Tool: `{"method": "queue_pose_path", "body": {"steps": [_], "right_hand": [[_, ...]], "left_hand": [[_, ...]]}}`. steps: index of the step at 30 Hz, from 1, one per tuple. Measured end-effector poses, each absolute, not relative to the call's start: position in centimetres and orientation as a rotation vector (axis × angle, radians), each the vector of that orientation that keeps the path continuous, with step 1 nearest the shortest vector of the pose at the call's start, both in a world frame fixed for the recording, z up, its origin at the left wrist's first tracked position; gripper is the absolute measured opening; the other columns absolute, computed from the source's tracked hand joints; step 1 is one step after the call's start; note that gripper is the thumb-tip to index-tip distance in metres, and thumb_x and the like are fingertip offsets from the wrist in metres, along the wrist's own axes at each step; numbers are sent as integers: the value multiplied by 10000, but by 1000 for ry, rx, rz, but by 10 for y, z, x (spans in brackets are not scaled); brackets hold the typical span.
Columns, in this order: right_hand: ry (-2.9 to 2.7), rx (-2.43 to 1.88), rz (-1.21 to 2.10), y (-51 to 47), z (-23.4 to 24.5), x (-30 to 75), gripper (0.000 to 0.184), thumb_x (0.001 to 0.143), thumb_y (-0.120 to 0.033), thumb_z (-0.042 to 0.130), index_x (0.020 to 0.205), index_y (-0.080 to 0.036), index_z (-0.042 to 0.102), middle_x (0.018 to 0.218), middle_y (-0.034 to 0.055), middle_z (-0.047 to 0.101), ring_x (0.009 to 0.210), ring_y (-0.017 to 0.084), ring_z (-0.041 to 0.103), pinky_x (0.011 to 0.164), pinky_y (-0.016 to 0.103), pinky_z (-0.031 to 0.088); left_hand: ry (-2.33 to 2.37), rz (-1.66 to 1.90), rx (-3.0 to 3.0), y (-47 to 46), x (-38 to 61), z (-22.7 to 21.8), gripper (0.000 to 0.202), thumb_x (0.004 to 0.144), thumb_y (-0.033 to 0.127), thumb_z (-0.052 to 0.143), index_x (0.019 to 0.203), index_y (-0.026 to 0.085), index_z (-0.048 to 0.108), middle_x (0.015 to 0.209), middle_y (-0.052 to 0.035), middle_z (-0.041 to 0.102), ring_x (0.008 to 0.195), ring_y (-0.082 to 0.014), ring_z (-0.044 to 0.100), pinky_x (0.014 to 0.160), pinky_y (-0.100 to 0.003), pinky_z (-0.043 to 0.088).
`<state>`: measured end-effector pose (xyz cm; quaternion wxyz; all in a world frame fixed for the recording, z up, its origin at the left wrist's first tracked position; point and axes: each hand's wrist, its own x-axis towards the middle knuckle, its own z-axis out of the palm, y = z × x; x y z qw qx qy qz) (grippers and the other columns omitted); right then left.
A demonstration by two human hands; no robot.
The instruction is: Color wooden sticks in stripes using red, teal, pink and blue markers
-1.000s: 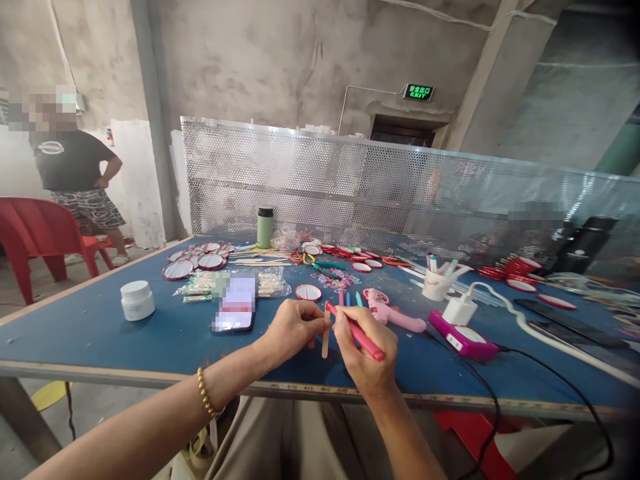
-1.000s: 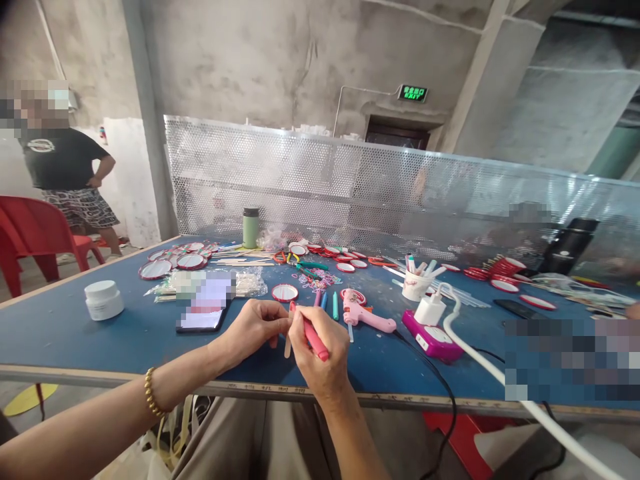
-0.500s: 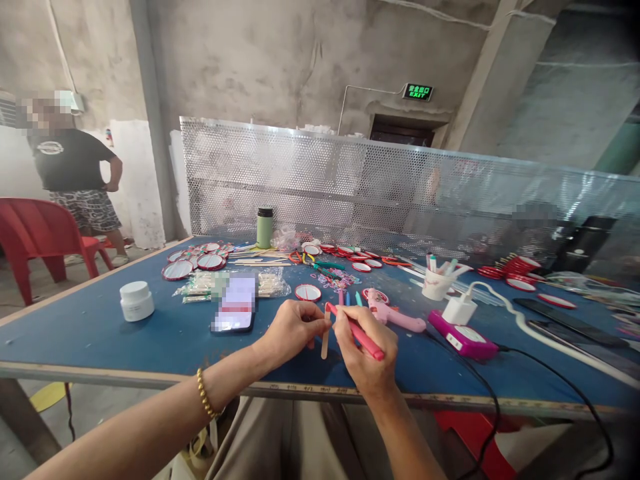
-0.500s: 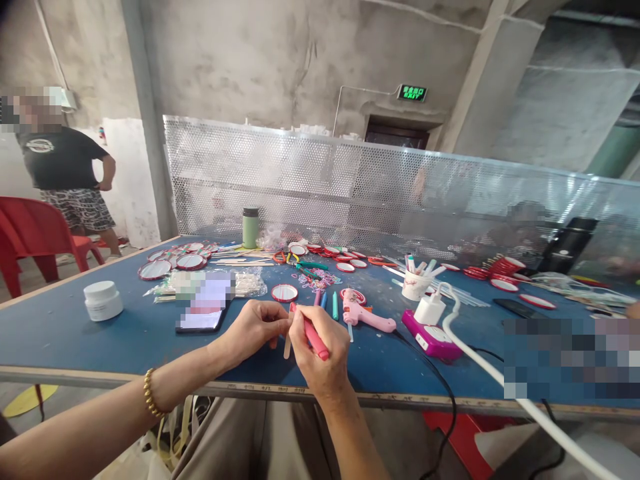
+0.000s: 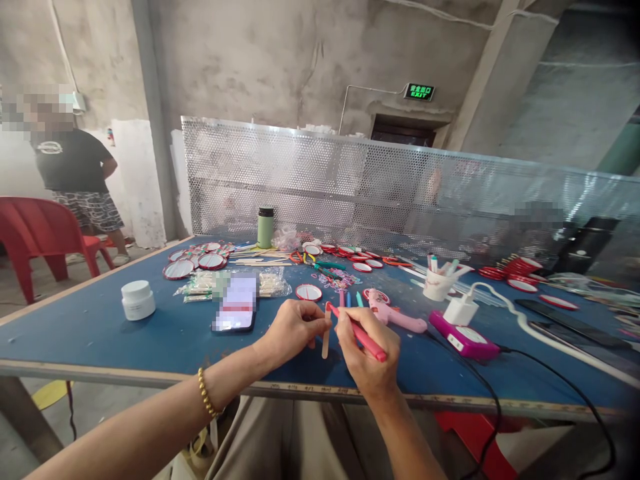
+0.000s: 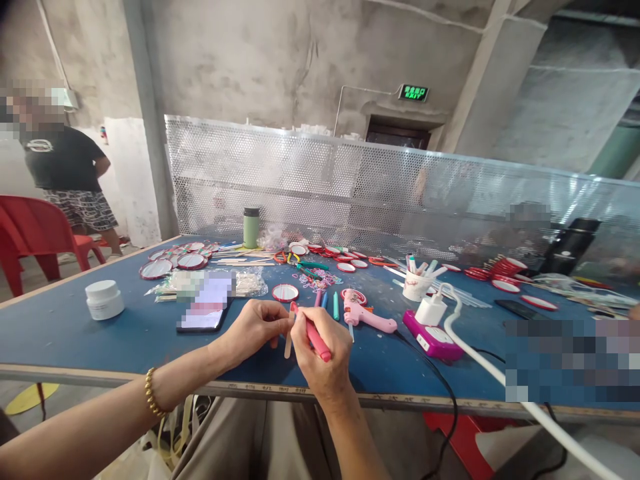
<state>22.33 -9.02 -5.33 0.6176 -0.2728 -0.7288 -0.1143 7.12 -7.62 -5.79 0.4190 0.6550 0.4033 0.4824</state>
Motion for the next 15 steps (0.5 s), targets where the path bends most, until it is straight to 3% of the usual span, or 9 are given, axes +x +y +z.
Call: {"method": "queue_pose_path", "body": {"steps": [15], "right_hand": [[-1718, -599, -250, -89, -54, 223, 123, 906, -109, 574, 822, -180, 629, 683, -1, 690, 549, 105, 623, 560, 212, 479]], "left_hand": [[1015, 1219, 1646, -76, 71, -58, 265, 751, 377, 647, 669, 125, 660, 607, -14, 606, 460, -94, 505, 451, -212, 371]]}}
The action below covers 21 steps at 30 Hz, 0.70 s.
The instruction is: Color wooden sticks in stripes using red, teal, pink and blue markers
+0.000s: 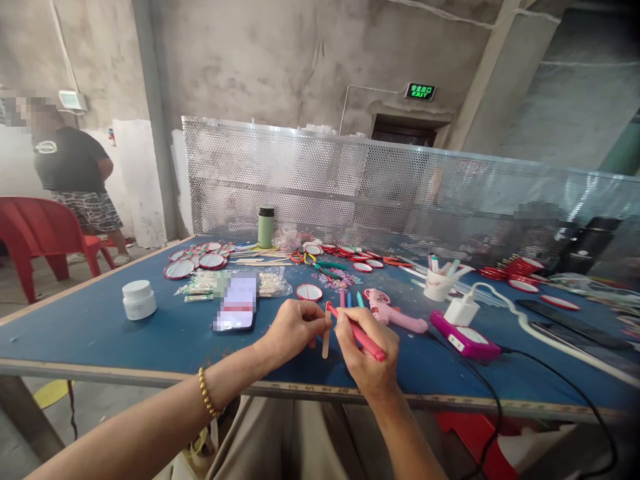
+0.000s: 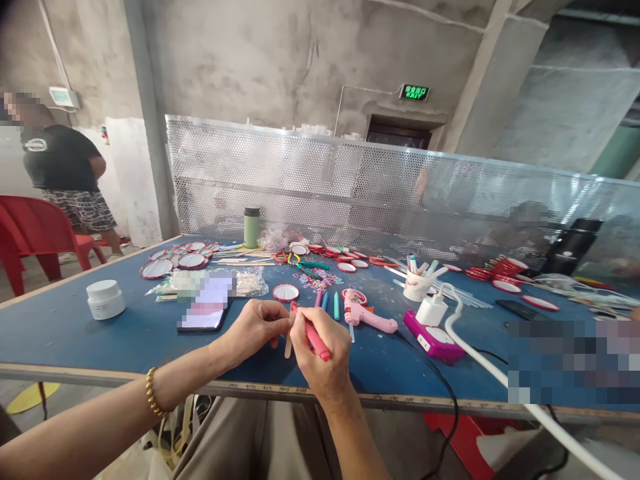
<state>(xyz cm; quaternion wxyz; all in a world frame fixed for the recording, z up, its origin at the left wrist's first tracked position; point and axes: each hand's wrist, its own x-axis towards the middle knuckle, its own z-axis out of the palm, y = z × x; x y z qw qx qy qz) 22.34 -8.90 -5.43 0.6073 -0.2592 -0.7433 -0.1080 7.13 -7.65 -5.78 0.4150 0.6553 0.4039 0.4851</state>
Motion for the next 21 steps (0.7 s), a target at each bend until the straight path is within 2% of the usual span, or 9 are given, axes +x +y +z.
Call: {"method": "queue_pose_path", "body": {"steps": [21], "right_hand": [[-1741, -575, -243, -89, -54, 223, 138, 899, -92, 576, 802, -180, 619, 662, -17, 661, 545, 95, 605, 569, 205, 470]], "left_hand": [[1015, 1216, 1651, -79, 71, -55, 251, 749, 362, 640, 646, 133, 640, 588, -8, 597, 459, -93, 505, 453, -211, 369]]}}
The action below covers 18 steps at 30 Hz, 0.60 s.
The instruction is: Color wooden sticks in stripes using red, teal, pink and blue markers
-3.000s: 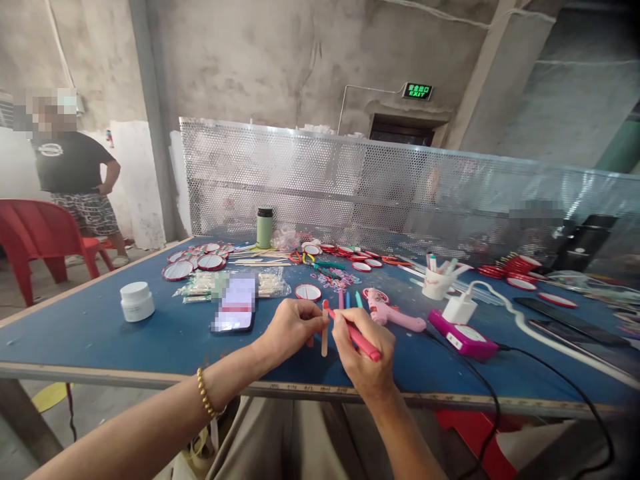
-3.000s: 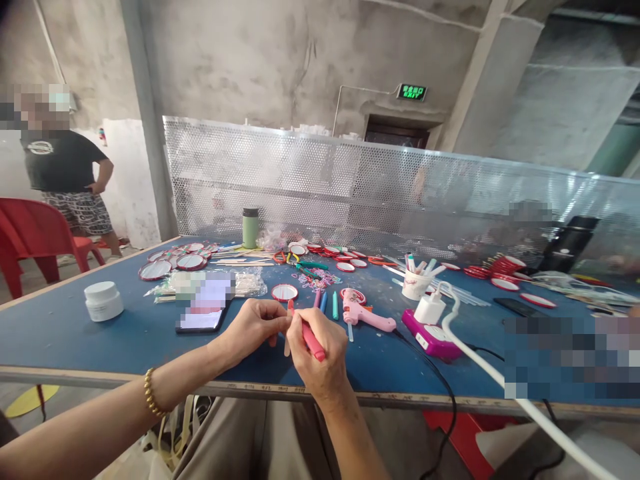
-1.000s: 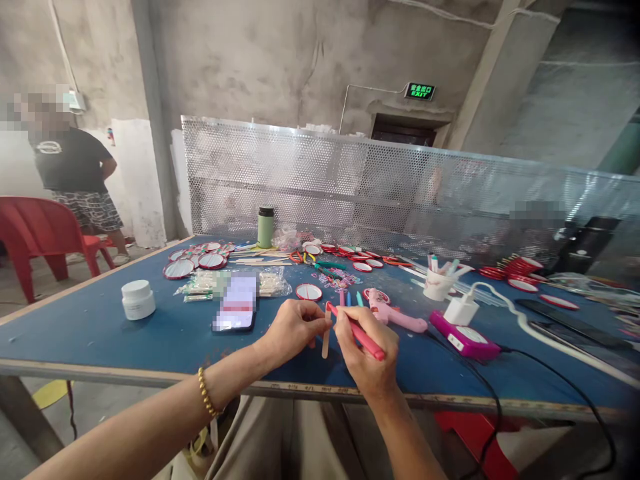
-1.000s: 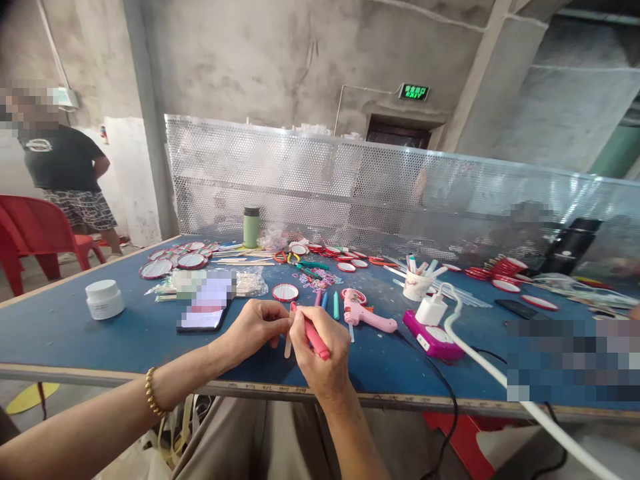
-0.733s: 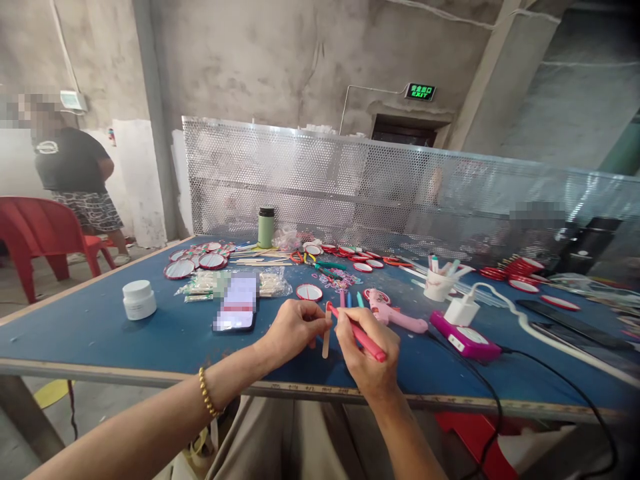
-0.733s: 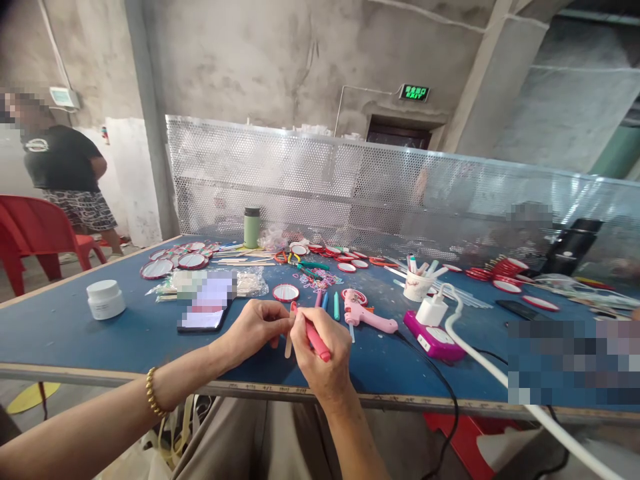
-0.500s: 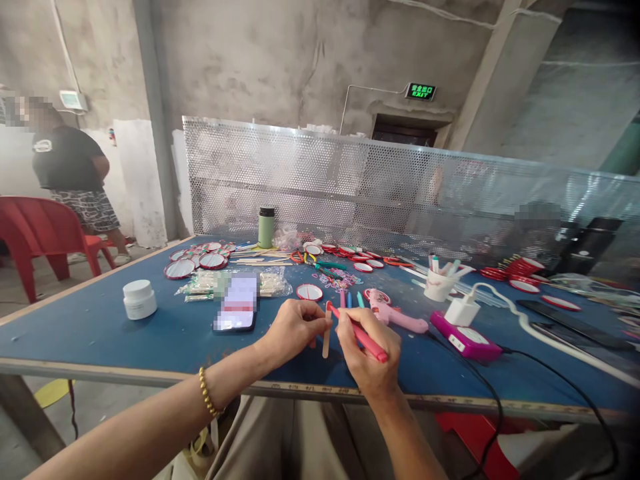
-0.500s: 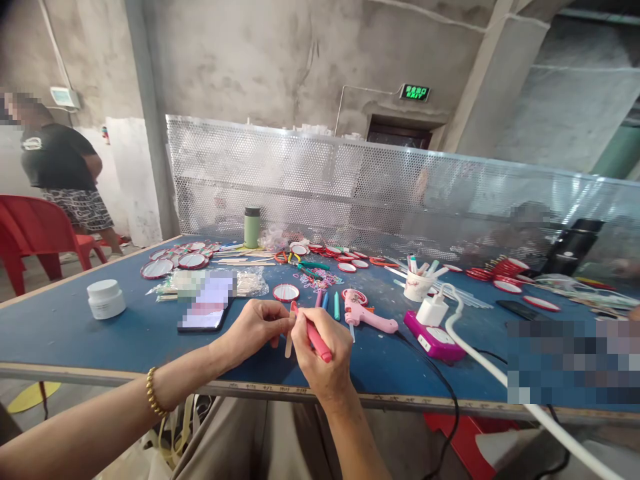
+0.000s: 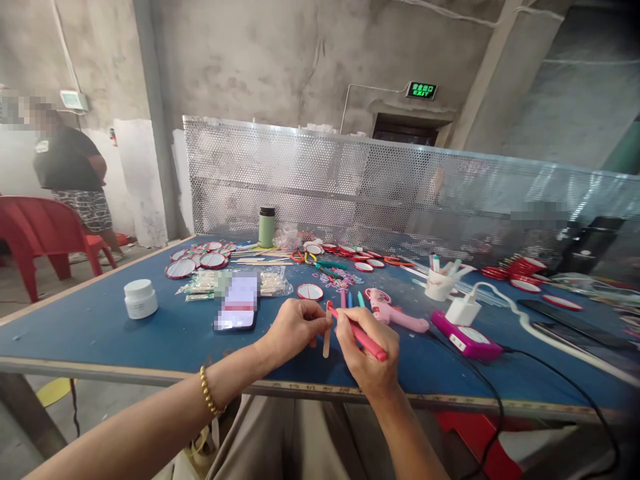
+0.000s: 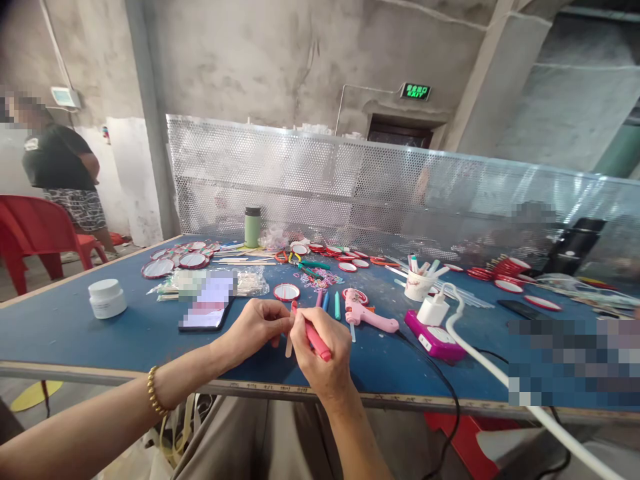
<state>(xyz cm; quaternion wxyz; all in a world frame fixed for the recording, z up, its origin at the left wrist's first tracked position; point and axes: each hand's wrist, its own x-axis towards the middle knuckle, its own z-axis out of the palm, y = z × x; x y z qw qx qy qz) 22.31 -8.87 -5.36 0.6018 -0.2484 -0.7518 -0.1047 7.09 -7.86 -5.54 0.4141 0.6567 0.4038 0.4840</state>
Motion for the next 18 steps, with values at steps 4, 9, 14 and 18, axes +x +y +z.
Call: {"method": "queue_pose_path", "body": {"steps": [4, 9, 14, 18], "right_hand": [[-1752, -577, -248, -89, -53, 224, 140, 903, -100, 568, 803, -181, 622, 666, -13, 664, 543, 97, 603, 565, 208, 470], [-1712, -617, -275, -89, -53, 226, 124, 905, -124, 577, 813, -180, 637, 652, -9, 673, 531, 104, 609, 562, 216, 474], [-1721, -608, -275, -88, -53, 226, 133, 904, -126, 570, 802, -183, 633, 667, -6, 684, 540, 106, 619, 557, 213, 475], [-1731, -625, -277, -89, -52, 226, 142, 906, -130, 564, 795, -190, 629, 663, -2, 683, 535, 113, 614, 557, 225, 479]], "left_hand": [[1022, 1219, 1642, -79, 71, -55, 249, 740, 362, 642, 648, 131, 641, 584, -7, 596, 453, -92, 504, 450, -209, 364], [1031, 1212, 1644, -78, 71, -55, 261, 734, 375, 651, 652, 127, 643, 599, -11, 606, 449, -89, 500, 445, -208, 354], [1033, 1216, 1649, -78, 71, -56, 281, 745, 396, 657, 653, 131, 644, 599, -9, 602, 452, -88, 503, 447, -206, 351], [1022, 1213, 1636, -78, 71, -57, 294, 747, 415, 659, 667, 131, 655, 613, -14, 613, 456, -90, 505, 446, -209, 353]]}}
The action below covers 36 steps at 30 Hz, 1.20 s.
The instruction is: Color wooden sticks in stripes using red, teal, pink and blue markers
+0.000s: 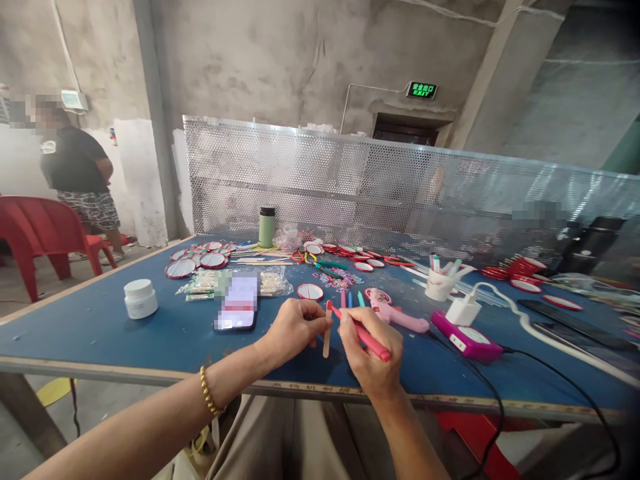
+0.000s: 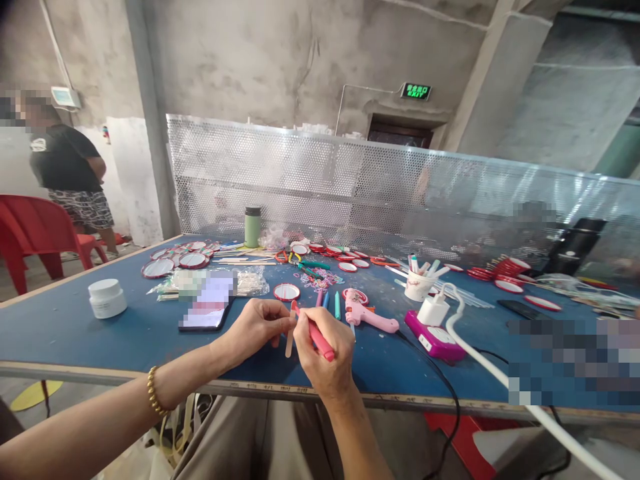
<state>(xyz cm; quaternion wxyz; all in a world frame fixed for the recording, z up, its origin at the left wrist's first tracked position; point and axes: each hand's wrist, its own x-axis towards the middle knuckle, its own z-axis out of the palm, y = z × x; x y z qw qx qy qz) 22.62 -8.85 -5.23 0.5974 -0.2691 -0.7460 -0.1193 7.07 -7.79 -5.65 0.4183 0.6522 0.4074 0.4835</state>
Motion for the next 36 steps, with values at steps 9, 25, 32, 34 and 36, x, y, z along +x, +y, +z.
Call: {"method": "queue_pose_path", "body": {"steps": [9, 25, 32, 34, 36], "right_hand": [[-1600, -708, -158, -90, -52, 232, 156, 919, -197, 578, 778, -181, 643, 624, -8, 656, 504, 109, 608, 526, 229, 484], [-1532, -711, 376, -101, -61, 245, 196, 940, -328, 592, 868, -172, 686, 659, -5, 663, 449, 92, 587, 443, 207, 497], [-1539, -679, 326, -95, -56, 232, 184, 939, -305, 585, 836, -169, 655, 654, -7, 662, 446, 83, 585, 443, 192, 494], [-1510, -694, 259, -96, -60, 233, 171, 936, -277, 589, 816, -171, 649, 641, -14, 658, 445, 82, 579, 444, 190, 486], [-1490, -683, 195, -97, -64, 234, 154, 936, -248, 587, 817, -173, 649, 642, -16, 659, 453, 83, 579, 457, 197, 488]], "left_hand": [[992, 1201, 1543, -80, 72, -52, 289, 717, 398, 695, 638, 128, 628, 590, -8, 621, 432, -74, 487, 437, -201, 316], [1035, 1412, 1241, -104, 80, -62, 375, 744, 494, 681, 783, 123, 642, 711, -56, 720, 364, -51, 470, 370, -182, 243], [1013, 1386, 1255, -97, 88, -66, 363, 756, 484, 667, 726, 123, 649, 466, 6, 580, 343, -68, 455, 341, -168, 252], [1050, 1347, 1278, -99, 89, -66, 363, 763, 474, 665, 688, 118, 662, 418, 17, 534, 317, -62, 426, 328, -168, 231], [1068, 1329, 1275, -102, 88, -67, 363, 760, 478, 669, 702, 120, 671, 449, 5, 571, 304, -66, 437, 309, -172, 221]]}}
